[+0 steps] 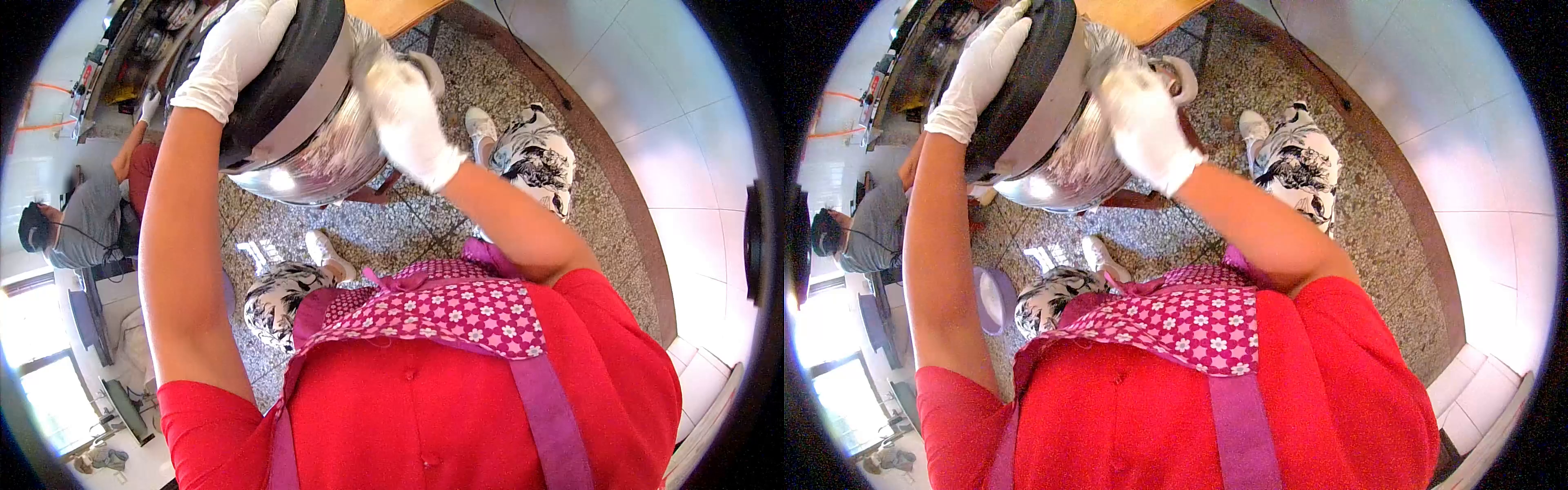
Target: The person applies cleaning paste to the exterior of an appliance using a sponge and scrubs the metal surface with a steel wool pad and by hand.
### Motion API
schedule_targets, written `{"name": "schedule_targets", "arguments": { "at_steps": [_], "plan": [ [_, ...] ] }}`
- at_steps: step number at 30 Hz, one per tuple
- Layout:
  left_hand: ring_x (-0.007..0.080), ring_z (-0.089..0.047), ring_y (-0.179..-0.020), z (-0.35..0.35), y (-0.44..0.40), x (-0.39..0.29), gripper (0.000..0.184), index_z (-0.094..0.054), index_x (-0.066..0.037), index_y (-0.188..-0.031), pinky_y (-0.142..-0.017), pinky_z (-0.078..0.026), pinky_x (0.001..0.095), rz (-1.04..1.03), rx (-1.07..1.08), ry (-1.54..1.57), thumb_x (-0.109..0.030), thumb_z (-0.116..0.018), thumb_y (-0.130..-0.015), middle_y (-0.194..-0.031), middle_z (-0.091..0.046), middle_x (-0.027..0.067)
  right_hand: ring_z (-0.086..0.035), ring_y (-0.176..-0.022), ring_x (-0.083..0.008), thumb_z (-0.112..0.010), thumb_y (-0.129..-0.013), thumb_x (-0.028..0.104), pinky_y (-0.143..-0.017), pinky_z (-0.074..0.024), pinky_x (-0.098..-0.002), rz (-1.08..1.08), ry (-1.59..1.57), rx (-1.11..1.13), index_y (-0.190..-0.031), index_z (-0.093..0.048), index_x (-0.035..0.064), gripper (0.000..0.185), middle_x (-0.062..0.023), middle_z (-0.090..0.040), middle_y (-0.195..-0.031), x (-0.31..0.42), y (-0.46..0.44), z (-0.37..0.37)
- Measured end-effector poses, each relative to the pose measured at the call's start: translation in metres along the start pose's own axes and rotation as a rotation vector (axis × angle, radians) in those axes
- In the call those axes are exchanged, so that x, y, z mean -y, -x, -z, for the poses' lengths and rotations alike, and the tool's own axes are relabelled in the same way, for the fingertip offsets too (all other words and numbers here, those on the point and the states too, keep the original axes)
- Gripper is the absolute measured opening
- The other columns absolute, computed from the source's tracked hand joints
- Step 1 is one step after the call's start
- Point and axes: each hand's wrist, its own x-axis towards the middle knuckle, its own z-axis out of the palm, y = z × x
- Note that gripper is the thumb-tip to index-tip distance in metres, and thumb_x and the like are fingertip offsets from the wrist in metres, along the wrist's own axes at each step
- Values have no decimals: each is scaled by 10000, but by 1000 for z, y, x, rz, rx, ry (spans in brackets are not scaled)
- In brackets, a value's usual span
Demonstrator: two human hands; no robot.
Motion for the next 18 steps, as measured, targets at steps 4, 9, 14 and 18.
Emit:
{"name": "schedule_targets", "arguments": {
  "at_steps": [4,9,14,18],
  "plan": [
    [417,-461,-1285,7,3,-18,507,-502,47,-1331,-1111,-338,435,279,-188,212,-293,-476,-955,-1377,-500,274,-602,-966,-303,-605,-762,32,-889,-476,-402,-3,6,185,-972,-634,36,212,-131,-603,-1006,56,35,7],
    [398,-488,-1266,36,6,-40,511,-502,43,-1331,-1088,-367,433,304,-231,230,-297,-510,-949,-1373,-506,265,-600,-945,-263,-623,-798,-42,-842,-495,-369,-42,-293,236,-1025,-603,29,239,-116,-608,-989,70,46,22],
    [380,-597,-1111,41,20,-34,390,-635,8,-1186,-975,-461,393,231,-199,428,-275,-562,-929,-1150,-652,226,-601,-979,-195,-591,-798,-4,-891,-490,-319,-846,-789,326,-1259,-493,-1,471,-116,-611,-1062,53,41,33],
    [224,-582,-1190,47,73,-42,418,-561,3,-1336,-1049,-392,297,349,-414,735,-231,-496,-996,-1309,-610,171,-565,-1149,-169,-632,-882,43,-1002,-445,-300,-1017,-1183,198,-1446,-387,-35,620,-125,-584,-1287,48,26,44]
  ]
}}
